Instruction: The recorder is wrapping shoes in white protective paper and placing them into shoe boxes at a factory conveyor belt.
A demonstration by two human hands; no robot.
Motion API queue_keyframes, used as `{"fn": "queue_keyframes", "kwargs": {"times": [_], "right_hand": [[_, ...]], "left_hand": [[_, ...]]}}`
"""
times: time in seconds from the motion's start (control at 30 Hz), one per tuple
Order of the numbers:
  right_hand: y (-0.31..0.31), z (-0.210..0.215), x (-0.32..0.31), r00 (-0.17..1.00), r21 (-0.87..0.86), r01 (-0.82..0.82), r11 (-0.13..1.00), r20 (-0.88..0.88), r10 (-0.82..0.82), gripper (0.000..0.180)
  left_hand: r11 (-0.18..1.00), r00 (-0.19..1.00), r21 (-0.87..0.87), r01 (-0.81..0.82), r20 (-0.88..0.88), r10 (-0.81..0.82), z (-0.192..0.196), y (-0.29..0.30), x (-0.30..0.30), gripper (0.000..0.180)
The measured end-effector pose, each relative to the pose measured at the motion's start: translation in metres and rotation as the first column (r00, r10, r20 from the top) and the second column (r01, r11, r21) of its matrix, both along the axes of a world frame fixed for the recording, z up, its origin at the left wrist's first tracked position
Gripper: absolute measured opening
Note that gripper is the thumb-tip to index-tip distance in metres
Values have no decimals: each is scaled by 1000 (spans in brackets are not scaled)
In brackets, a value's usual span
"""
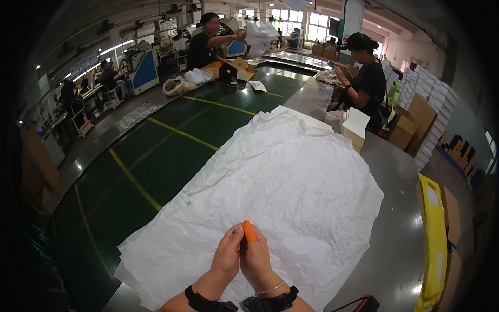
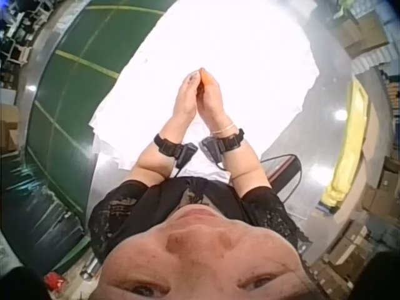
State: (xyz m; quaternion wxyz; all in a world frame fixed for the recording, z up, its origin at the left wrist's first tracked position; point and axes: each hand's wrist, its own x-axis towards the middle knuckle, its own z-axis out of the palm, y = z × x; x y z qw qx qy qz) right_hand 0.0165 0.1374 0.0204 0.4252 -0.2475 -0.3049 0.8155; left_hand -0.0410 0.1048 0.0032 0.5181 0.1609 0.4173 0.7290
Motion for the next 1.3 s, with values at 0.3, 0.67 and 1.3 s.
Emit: {"fn": "queue_keyframes", "kwargs": {"times": [0.3, 0.67, 1.3], "right_hand": [[0, -5, 0, 1000, -2, -4, 1000, -23, 4, 21], [1, -6, 1, 999, 7, -16, 1000, -36, 16, 21], [2, -11, 2, 1000, 25, -31, 999, -2, 31, 23]], "left_hand": [[1000, 1000, -1, 6, -15, -6, 5, -1, 0, 33], [1000, 1000, 1, 5, -1, -5, 4, -1, 0, 33], [1000, 1000, -21, 13, 27, -13, -1, -2, -1, 34]]}}
